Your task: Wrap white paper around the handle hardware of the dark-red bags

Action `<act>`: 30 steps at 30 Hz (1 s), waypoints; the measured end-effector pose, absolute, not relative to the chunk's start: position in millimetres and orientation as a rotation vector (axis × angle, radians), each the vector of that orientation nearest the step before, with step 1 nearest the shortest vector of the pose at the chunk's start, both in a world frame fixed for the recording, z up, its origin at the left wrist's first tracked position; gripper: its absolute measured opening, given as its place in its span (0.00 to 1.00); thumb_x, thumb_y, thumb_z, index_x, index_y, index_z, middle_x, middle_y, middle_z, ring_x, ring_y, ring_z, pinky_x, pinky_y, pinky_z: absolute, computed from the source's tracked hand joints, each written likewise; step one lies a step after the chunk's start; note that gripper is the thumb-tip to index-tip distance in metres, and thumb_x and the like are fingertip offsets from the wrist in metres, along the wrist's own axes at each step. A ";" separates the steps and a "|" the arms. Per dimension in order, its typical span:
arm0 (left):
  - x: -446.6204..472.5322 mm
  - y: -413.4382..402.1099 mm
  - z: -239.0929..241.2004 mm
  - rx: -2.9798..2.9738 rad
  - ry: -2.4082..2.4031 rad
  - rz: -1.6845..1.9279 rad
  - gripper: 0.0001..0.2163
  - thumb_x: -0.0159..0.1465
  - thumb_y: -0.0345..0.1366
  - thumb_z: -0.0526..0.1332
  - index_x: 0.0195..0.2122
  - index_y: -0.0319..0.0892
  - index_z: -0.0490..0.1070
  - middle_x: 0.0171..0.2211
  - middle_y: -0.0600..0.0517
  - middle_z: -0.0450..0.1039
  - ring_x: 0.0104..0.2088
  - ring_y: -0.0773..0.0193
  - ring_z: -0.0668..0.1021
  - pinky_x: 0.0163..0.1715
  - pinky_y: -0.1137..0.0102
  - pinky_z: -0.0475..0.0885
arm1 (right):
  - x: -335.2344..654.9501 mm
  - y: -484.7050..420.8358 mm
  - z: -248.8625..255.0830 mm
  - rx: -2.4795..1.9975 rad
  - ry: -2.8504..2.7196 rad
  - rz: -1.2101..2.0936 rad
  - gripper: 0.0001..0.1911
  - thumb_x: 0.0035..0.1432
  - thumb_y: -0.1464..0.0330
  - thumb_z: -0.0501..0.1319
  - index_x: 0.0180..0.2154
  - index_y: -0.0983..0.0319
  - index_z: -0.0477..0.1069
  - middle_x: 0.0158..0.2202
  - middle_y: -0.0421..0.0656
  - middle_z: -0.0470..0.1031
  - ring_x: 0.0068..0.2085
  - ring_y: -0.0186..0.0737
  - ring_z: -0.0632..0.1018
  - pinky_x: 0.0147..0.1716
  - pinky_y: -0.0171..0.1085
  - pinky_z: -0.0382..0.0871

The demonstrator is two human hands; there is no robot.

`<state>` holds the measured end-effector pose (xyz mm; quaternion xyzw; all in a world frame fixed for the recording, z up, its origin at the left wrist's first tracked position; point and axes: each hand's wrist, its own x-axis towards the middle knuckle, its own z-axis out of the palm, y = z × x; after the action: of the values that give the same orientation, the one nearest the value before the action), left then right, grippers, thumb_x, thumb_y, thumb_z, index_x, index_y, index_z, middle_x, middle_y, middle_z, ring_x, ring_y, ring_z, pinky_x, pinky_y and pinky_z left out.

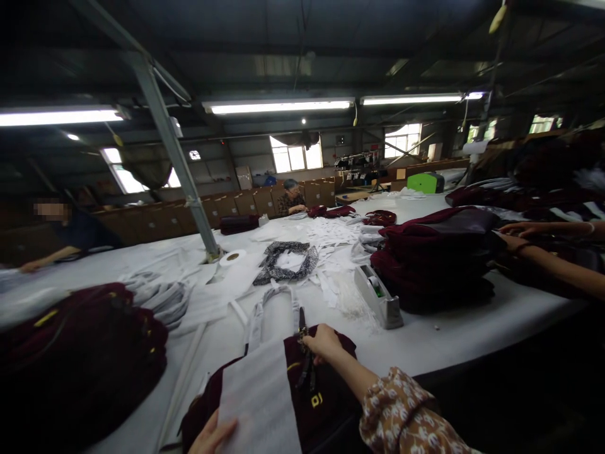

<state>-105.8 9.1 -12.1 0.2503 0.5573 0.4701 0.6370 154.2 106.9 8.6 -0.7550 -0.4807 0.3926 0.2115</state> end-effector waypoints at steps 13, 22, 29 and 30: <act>-90.7 3.9 -1.9 0.532 1.054 1.040 0.16 0.45 0.32 0.68 0.37 0.40 0.70 0.32 0.47 0.78 0.34 0.56 0.79 0.38 0.65 0.72 | 145.4 110.8 21.9 -2.166 -1.476 0.973 0.21 0.47 0.55 0.59 0.26 0.69 0.72 0.21 0.50 0.75 0.24 0.46 0.78 0.21 0.35 0.69; -74.4 26.8 -21.4 0.621 1.075 1.017 0.16 0.44 0.27 0.65 0.36 0.34 0.72 0.28 0.44 0.77 0.28 0.57 0.78 0.30 0.67 0.71 | 128.1 121.3 28.0 -2.291 -1.428 0.783 0.35 0.44 0.47 0.58 0.43 0.71 0.71 0.48 0.63 0.70 0.51 0.62 0.70 0.45 0.50 0.66; -74.4 23.9 -28.8 0.628 1.070 1.064 0.13 0.45 0.26 0.64 0.34 0.34 0.72 0.29 0.45 0.78 0.30 0.57 0.78 0.35 0.66 0.71 | 126.7 143.4 28.3 -2.283 -1.325 0.966 0.19 0.40 0.64 0.64 0.35 0.70 0.73 0.37 0.58 0.76 0.39 0.56 0.78 0.34 0.43 0.72; -75.4 23.6 -30.3 0.621 1.063 1.066 0.13 0.45 0.26 0.64 0.34 0.35 0.72 0.29 0.45 0.78 0.31 0.57 0.78 0.36 0.65 0.71 | 128.0 145.1 28.7 -2.264 -1.311 1.014 0.16 0.39 0.67 0.65 0.32 0.69 0.73 0.32 0.55 0.77 0.35 0.53 0.79 0.30 0.40 0.72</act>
<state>-75.4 23.6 -30.3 0.2772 0.4746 0.4759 0.6866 128.0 145.1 28.7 -0.7955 -0.4608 0.3562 0.1671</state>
